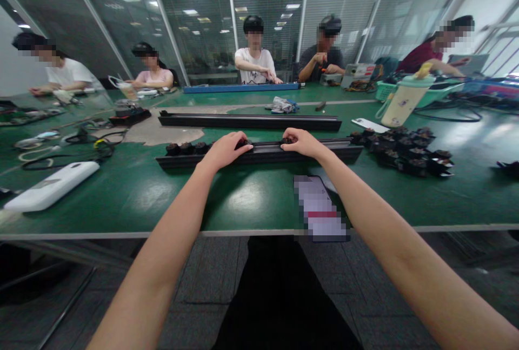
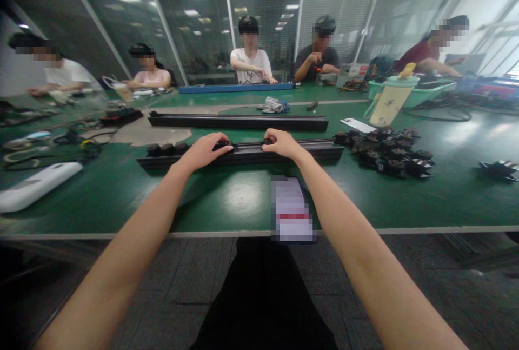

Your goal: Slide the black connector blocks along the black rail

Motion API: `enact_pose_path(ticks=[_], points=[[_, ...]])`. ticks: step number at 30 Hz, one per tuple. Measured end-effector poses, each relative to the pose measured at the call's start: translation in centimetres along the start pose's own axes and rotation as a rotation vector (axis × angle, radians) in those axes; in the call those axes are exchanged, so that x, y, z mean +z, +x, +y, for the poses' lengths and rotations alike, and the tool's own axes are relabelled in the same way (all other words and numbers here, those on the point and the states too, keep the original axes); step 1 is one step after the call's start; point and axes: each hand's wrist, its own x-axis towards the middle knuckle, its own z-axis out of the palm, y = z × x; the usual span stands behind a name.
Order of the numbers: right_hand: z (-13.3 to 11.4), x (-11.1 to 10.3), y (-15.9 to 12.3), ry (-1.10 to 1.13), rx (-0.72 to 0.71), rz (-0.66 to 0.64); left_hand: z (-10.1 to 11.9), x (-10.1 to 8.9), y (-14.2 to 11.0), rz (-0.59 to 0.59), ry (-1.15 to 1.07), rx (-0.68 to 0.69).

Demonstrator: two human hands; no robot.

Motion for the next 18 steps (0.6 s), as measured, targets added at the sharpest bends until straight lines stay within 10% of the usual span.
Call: enact_pose_path(ticks=[18], points=[[-0.20,-0.47,-0.22,-0.124,0.022,-0.010,0.08,-0.07,-0.03,-0.004,0.005,-0.015]])
